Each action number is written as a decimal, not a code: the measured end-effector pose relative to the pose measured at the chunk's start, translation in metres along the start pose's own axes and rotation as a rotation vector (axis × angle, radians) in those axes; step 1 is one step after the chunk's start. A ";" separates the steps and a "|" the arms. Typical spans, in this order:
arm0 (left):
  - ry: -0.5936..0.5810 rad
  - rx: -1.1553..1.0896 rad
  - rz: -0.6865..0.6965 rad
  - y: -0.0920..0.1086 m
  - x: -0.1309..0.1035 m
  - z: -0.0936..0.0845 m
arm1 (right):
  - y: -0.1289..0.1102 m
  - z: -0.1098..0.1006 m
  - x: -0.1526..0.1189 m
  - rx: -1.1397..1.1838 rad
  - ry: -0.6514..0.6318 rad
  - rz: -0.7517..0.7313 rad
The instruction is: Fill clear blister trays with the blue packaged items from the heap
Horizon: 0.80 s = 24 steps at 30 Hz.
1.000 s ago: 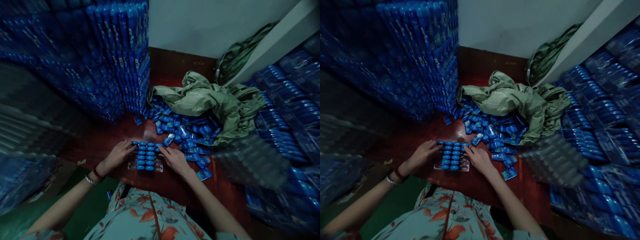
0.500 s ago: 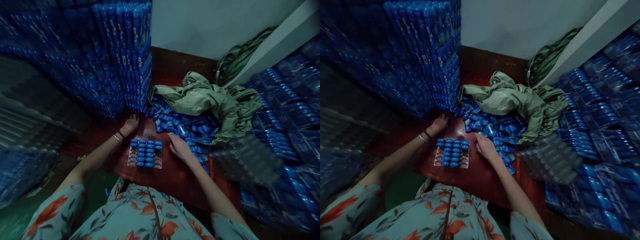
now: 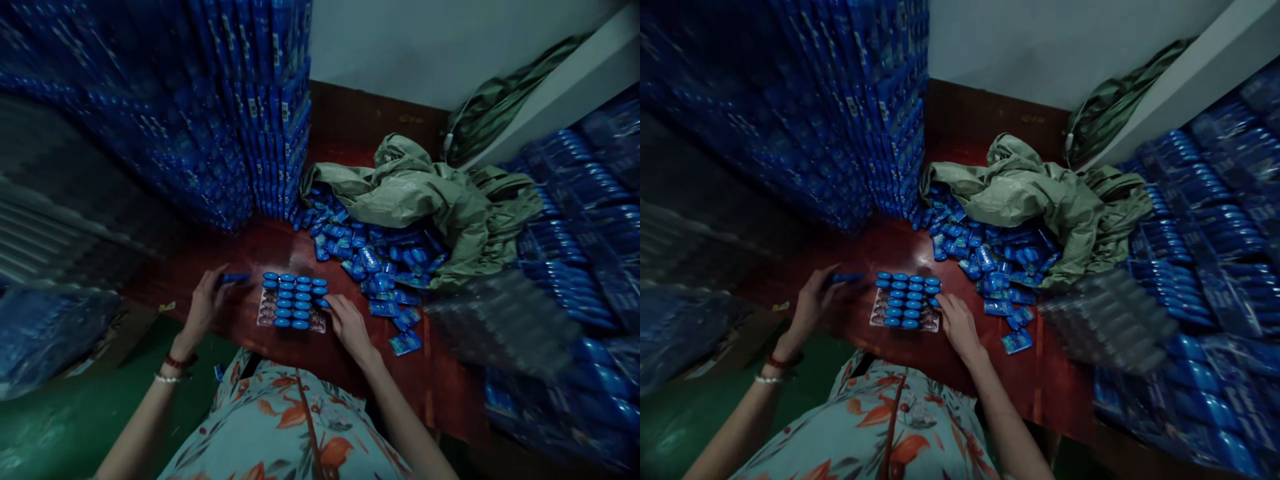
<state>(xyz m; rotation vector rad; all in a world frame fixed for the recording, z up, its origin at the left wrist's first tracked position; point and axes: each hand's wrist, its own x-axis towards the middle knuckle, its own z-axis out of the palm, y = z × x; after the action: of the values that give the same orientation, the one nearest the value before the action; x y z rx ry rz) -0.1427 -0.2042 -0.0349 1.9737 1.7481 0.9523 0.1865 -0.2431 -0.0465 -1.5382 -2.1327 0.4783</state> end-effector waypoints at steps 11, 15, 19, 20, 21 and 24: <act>-0.203 0.026 0.404 0.038 -0.020 0.026 | -0.038 -0.025 0.036 -0.533 -0.485 -0.142; -0.276 0.070 0.478 0.035 -0.013 0.029 | -0.023 -0.016 0.022 -0.540 -0.374 -0.201; -0.391 0.109 0.531 0.037 -0.002 0.022 | 0.000 -0.003 0.010 -0.425 -0.060 -0.192; -0.423 0.110 0.547 0.038 0.003 0.020 | 0.006 -0.001 0.012 -0.384 0.015 -0.156; -0.456 0.107 0.563 0.040 0.007 0.017 | 0.011 -0.001 0.017 -0.347 0.071 -0.110; -0.537 0.107 0.601 0.043 0.018 0.014 | 0.021 -0.008 0.045 -0.331 0.116 0.042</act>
<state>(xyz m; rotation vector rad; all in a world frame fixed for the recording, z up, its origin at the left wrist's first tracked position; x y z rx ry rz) -0.1012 -0.1922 -0.0126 2.5794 0.9467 0.4052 0.1960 -0.1937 -0.0437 -1.7417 -2.1719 0.0455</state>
